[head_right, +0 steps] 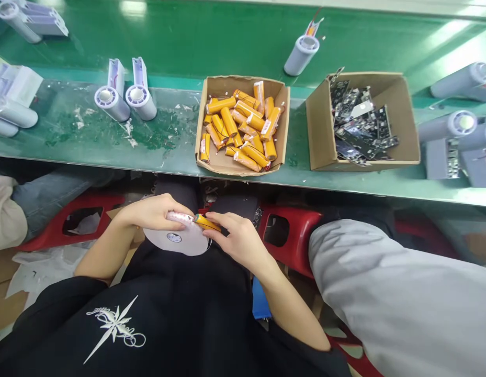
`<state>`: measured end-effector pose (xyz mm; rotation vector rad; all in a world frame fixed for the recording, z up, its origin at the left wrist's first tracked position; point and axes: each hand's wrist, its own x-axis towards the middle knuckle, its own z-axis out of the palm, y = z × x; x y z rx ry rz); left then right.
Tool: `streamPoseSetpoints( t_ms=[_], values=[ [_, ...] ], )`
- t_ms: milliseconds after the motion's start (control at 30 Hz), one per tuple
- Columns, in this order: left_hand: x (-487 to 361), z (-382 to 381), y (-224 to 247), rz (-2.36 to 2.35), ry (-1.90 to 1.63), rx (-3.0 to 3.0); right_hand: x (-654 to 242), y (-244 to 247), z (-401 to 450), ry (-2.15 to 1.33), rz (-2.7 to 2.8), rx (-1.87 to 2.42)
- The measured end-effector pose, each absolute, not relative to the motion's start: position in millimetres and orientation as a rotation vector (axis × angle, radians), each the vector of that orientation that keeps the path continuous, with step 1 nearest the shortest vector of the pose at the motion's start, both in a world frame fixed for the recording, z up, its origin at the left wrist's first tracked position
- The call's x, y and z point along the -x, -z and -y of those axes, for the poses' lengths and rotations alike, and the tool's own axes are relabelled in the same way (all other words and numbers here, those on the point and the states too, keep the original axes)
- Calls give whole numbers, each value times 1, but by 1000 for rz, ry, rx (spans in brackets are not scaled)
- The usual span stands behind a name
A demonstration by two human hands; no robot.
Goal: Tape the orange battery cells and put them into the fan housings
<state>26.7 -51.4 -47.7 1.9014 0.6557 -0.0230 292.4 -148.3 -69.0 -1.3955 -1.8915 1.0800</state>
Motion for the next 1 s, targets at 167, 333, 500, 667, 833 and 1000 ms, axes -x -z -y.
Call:
streamPoseSetpoints(
  t_ms=[167, 333, 500, 667, 833, 1000],
  values=[
    [-31, 52, 48, -652, 51, -1899, -290, 65, 149, -1167, 1892, 1418],
    [-41, 48, 50, -617, 81, -1916, -300, 65, 130, -1656, 1757, 1380],
    [-30, 45, 59, -745, 66, -1881, -282, 105, 141, -1735, 1144, 1348],
    [-5, 53, 82, -953, 9, -1765, -224, 151, 190, -1367, 412, 1349],
    [-8, 67, 94, -852, -7, -1739, -254, 108, 169, -1409, 516, 1412],
    [-12, 58, 44, -667, -70, -1845, -350, 26, 120, -442, 794, 1358]
  ],
)
